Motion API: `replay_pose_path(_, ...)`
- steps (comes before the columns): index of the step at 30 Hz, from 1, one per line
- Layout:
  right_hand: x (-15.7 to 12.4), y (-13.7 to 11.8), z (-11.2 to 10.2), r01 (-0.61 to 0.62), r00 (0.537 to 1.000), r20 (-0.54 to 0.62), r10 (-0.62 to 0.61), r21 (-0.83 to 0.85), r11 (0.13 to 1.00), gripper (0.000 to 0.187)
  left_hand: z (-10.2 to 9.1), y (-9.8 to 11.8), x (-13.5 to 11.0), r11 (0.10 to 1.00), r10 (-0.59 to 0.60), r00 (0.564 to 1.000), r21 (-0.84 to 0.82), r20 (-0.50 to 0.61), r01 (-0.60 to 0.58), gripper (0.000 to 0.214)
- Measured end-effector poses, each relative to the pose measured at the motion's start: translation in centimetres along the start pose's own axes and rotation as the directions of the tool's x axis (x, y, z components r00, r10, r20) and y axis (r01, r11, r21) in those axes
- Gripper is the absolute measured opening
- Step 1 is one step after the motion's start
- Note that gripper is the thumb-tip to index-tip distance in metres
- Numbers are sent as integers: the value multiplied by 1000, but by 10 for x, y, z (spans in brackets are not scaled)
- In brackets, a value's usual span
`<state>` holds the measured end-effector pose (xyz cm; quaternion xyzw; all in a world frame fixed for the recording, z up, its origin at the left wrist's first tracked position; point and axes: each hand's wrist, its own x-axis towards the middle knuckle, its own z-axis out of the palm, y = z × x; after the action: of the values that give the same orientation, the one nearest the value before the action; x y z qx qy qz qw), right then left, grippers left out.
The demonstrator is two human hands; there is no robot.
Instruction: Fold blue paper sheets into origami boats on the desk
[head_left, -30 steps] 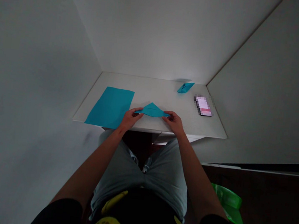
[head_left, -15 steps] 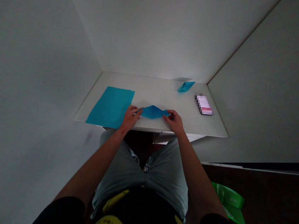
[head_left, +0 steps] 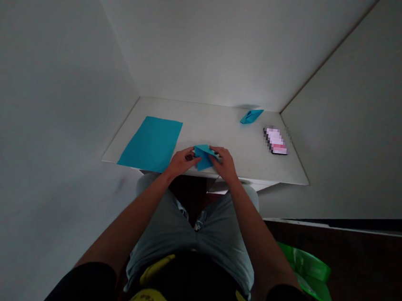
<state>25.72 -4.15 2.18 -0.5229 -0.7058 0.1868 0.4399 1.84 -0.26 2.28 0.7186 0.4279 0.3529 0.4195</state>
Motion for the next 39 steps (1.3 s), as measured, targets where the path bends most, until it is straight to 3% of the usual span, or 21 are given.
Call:
replay_pose_path(3,-4,2,-2,91,976,206,-69,-101,991,49,-1,-4,1,999,-6,1000,-54,-31,4,82)
replay_pose_path(6,-11,7,-10,141,949,302,-86,-163,977,43,-2,-7,3,999,39,997,39,-67,-36,55)
replay_pose_path(8,-16,11,-19,147,955,283,-91,-182,972,37,-1,-8,4,989,71,995,135,-70,-61,31)
replay_pose_path(11,-22,20,-33,111,979,189,-73,-198,974,26,0,-8,3,969,101,995,229,-21,-93,16)
replay_pose_path(15,-22,27,-42,8,994,104,11,-175,985,24,2,-6,2,962,116,992,244,46,-124,17)
replay_pose_path(19,-18,25,-38,-124,988,75,133,-110,986,31,6,1,2,965,40,999,258,-1,-39,16)
replay_pose_path(22,-18,20,-35,-79,993,73,93,-178,981,35,12,8,2,958,-3,998,285,-66,22,19)
replay_pose_path(25,-22,16,-35,52,994,111,-20,-285,957,36,17,12,3,928,53,993,373,-104,-11,27)
replay_pose_path(28,-26,12,-36,154,969,235,-69,-364,919,40,18,13,3,885,168,985,445,-27,-138,32)
replay_pose_path(30,-29,10,-38,206,950,301,-81,-410,888,42,17,13,1,845,220,971,481,89,-236,41)
replay_pose_path(35,-37,11,-48,327,898,419,-134,-431,841,75,8,17,-10,718,230,883,541,410,-439,62)
replay_pose_path(37,-39,13,-52,328,891,433,-135,-411,851,72,4,18,-15,698,237,860,536,452,-474,74)
replay_pose_path(39,-41,15,-56,293,899,418,-128,-359,886,54,1,17,-19,709,263,846,502,464,-495,76)
